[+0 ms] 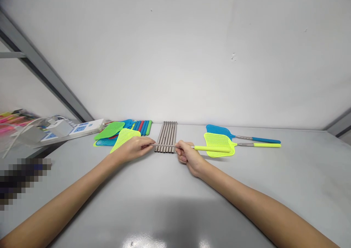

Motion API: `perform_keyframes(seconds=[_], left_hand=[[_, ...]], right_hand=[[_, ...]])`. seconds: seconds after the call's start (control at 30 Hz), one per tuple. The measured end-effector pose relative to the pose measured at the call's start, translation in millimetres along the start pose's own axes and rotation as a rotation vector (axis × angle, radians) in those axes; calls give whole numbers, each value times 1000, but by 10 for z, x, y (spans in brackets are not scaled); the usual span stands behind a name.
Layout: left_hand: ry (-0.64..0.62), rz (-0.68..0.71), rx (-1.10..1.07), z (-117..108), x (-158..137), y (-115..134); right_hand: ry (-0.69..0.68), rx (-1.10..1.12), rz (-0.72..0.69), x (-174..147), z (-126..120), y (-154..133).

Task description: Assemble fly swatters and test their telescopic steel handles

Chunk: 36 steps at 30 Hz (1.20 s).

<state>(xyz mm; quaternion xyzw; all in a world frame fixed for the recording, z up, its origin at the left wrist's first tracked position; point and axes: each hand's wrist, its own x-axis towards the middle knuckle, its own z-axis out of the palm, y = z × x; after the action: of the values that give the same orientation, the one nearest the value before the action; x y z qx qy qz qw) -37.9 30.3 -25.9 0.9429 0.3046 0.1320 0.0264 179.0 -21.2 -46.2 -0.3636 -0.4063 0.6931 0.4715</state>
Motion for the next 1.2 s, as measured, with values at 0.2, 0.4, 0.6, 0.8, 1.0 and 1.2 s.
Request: perform_keyframes(seconds=[0.2,0.4,0.6,0.8,1.0,1.2], left_hand=[[2,-4,-8,-19,-27,-4],[0,-21,-10,-17,-24,34],[67,-111,-3,-116,-165,-123],[306,-350,28,-327,-364,-317],[114,-205,-213,-113,-134,144],[185,-294,-749,-42,-107,268]], right_hand=[[17,18,4,-11,3,-12],[22,51,18,-21,39,0],[75,164,7,-26,-80,-60],[193,346,-120,43,-383,-211],[204,382,-120,47,-344,-130],[233,394,-118,32,-408,-172]])
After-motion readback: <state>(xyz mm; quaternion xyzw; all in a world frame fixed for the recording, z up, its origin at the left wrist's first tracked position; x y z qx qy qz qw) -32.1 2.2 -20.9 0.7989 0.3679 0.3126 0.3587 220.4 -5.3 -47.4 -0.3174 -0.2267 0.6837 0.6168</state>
